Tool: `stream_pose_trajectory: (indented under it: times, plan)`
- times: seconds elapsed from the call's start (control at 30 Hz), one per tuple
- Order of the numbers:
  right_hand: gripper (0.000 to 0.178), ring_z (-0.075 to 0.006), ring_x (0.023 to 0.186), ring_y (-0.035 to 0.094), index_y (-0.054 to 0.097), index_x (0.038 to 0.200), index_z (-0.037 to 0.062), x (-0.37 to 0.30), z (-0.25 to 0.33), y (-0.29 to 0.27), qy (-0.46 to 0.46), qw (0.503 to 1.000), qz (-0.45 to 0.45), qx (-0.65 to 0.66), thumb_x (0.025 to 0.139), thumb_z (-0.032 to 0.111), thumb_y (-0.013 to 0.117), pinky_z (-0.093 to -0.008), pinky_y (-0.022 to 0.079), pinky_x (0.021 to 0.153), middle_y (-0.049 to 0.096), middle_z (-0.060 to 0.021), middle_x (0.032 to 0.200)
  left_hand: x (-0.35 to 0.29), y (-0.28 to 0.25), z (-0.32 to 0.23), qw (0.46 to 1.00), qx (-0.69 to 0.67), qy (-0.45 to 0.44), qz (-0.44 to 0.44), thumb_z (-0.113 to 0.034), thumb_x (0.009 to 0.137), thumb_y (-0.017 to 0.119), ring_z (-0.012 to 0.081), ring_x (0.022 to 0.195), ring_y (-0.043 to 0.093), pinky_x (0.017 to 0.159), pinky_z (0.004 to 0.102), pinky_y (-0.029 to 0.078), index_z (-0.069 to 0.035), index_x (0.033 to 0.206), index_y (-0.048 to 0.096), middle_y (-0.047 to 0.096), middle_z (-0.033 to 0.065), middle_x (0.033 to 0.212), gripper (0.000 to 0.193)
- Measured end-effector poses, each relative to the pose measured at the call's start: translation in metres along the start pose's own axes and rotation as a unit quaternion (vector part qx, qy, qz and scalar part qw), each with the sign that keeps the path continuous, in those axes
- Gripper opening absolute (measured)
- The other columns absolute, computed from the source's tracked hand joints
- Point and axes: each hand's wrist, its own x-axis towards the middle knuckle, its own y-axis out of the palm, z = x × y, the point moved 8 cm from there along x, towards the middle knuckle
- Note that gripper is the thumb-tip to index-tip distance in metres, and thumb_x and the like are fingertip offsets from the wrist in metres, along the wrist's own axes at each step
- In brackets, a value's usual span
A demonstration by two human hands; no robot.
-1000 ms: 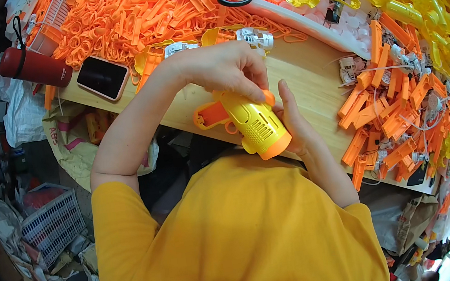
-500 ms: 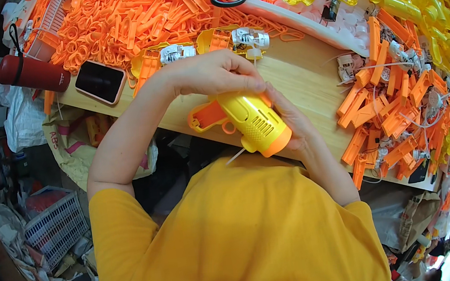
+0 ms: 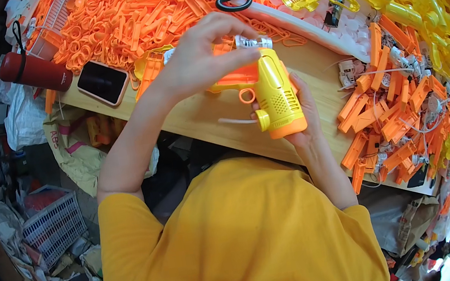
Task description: Manually assembling various plastic components of toy guns at a workbench.
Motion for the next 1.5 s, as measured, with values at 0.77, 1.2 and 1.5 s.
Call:
stream_pose_trajectory:
  times: [0.77, 1.2, 1.5]
  plan:
    - [0.049, -0.0253, 0.087, 0.051, 0.037, 0.128, -0.0043, -0.012, -0.012, 0.019, 0.066, 0.942, 0.113, 0.308, 0.092, 0.027, 0.047, -0.0364, 0.052, 0.08, 0.045, -0.0183, 0.109, -0.032, 0.027, 0.009, 0.996, -0.067, 0.051, -0.033, 0.003, 0.079, 0.067, 0.0149, 0.107, 0.054, 0.089, 0.0259, 0.049, -0.002, 0.12, 0.054, 0.047, 0.0072, 0.117, 0.043]
    - [0.047, -0.0278, 0.092, 0.054, 0.036, 0.13, -0.0034, -0.003, -0.017, 0.005, 0.053, 0.959, 0.043, 0.277, 0.094, 0.025, 0.044, -0.0395, 0.055, 0.081, 0.045, -0.0202, 0.112, -0.033, 0.022, 0.04, 0.987, -0.164, 0.004, -0.003, -0.001, 0.076, 0.071, 0.0155, 0.101, 0.058, 0.081, 0.0239, 0.051, -0.004, 0.117, 0.056, 0.053, 0.0075, 0.112, 0.043]
    - [0.064, -0.0296, 0.082, 0.062, 0.049, 0.125, 0.009, -0.015, -0.014, 0.013, 0.007, 0.999, -0.021, -0.049, 0.091, 0.06, 0.034, -0.0448, 0.054, 0.063, 0.061, -0.0129, 0.107, -0.041, 0.014, 0.029, 0.978, -0.197, 0.073, 0.003, 0.009, 0.073, 0.067, 0.0164, 0.116, 0.048, 0.096, 0.0295, 0.042, -0.005, 0.121, 0.053, 0.05, 0.0076, 0.119, 0.051]
